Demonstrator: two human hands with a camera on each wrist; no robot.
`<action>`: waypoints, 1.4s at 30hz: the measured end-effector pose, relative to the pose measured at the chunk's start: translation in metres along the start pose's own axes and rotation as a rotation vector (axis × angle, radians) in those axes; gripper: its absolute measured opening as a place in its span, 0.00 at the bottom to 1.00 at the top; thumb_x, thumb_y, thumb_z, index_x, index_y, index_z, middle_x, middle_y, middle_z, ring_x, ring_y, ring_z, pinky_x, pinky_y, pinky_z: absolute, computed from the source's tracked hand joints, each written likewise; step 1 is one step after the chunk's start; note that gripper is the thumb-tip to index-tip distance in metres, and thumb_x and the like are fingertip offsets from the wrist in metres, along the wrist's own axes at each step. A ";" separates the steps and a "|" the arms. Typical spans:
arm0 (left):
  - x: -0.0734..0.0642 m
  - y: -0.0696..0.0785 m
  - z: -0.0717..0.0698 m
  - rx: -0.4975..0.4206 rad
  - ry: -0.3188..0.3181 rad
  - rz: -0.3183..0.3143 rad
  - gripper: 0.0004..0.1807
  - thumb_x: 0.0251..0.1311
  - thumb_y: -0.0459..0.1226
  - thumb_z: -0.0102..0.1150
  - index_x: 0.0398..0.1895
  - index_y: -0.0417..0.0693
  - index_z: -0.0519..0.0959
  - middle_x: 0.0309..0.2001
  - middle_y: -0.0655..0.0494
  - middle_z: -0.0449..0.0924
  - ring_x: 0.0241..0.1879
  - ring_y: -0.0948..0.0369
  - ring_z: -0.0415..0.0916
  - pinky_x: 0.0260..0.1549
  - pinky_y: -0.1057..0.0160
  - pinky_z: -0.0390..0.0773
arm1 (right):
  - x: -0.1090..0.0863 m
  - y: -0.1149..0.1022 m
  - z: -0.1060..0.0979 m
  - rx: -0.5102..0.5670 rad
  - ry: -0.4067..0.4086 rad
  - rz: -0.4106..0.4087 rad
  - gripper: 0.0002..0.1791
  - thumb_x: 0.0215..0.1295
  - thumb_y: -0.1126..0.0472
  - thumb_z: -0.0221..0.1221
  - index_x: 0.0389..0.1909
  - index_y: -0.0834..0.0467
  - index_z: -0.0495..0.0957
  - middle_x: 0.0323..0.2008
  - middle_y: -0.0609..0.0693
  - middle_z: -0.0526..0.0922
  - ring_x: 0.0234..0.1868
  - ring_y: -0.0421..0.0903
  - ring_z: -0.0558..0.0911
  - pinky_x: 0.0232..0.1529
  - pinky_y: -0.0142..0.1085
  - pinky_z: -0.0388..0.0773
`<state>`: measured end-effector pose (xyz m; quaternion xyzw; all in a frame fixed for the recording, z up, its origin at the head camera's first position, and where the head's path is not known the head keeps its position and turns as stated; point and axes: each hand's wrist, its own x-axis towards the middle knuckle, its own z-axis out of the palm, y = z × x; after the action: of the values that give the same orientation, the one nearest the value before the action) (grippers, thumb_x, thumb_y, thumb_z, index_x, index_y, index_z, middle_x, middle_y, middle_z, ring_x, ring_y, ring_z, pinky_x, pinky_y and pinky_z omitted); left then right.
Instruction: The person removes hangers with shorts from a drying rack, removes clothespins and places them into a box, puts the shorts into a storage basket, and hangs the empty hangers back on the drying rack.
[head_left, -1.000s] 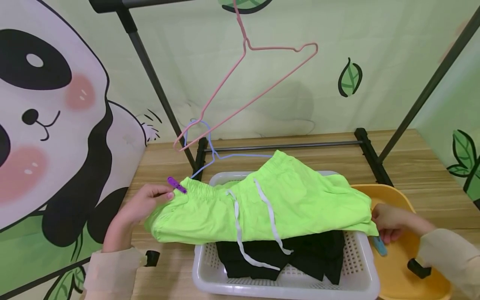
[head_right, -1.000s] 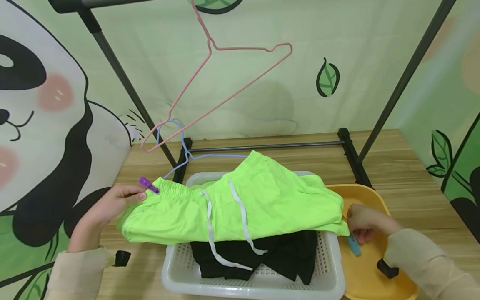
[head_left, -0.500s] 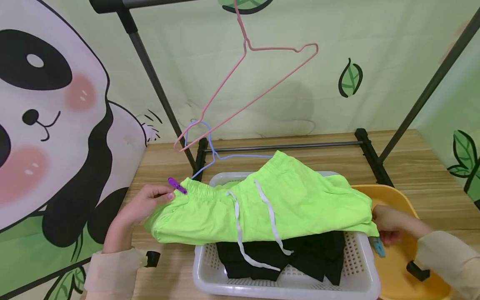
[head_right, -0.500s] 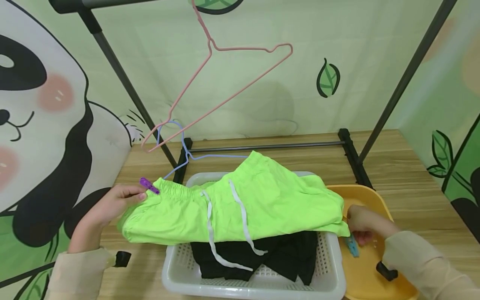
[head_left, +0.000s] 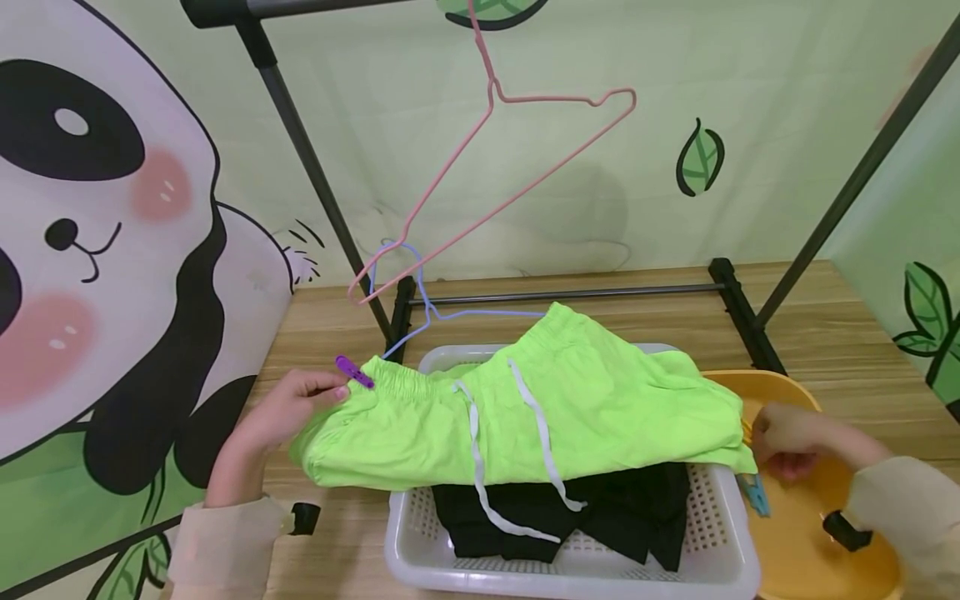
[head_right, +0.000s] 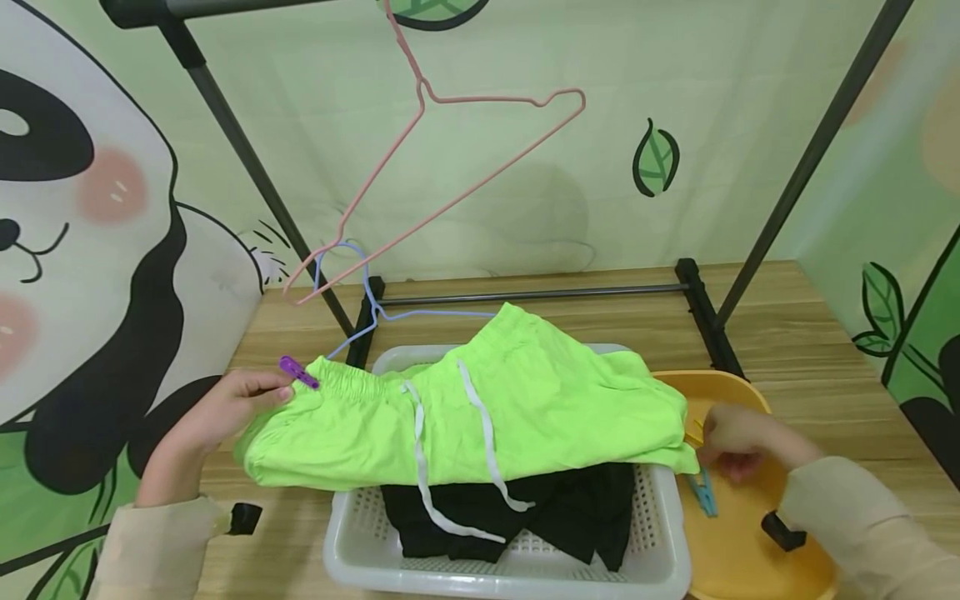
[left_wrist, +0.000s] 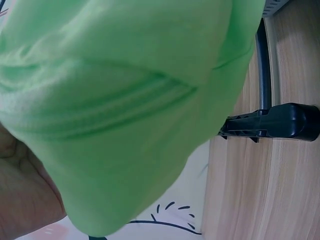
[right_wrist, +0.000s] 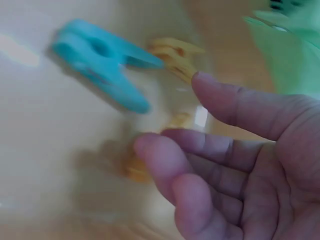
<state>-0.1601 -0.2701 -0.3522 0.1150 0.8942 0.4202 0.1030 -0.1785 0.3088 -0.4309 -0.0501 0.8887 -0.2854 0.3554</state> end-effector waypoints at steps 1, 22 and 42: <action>0.000 0.000 0.000 0.001 0.002 -0.003 0.12 0.60 0.31 0.47 0.41 0.31 0.76 0.34 0.44 0.76 0.31 0.64 0.68 0.29 0.69 0.70 | -0.001 -0.001 -0.003 0.009 -0.010 -0.020 0.05 0.48 0.67 0.55 0.18 0.64 0.72 0.09 0.47 0.71 0.10 0.38 0.70 0.13 0.29 0.69; 0.003 -0.001 -0.002 -0.025 -0.030 0.000 0.11 0.60 0.31 0.48 0.39 0.34 0.77 0.32 0.47 0.75 0.31 0.62 0.68 0.29 0.68 0.70 | -0.021 -0.040 -0.063 0.034 -0.015 -0.121 0.14 0.60 0.58 0.53 0.39 0.65 0.70 0.25 0.52 0.73 0.22 0.43 0.73 0.20 0.33 0.72; 0.007 0.013 0.001 0.116 -0.007 0.118 0.08 0.58 0.31 0.50 0.36 0.40 0.80 0.33 0.49 0.79 0.31 0.65 0.70 0.33 0.68 0.70 | -0.029 -0.095 -0.067 -0.013 -0.055 -0.318 0.18 0.60 0.57 0.53 0.44 0.68 0.71 0.23 0.50 0.75 0.19 0.41 0.72 0.21 0.32 0.73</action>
<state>-0.1647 -0.2593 -0.3430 0.1749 0.9083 0.3726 0.0741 -0.2116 0.2694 -0.3225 -0.2003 0.8613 -0.3310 0.3294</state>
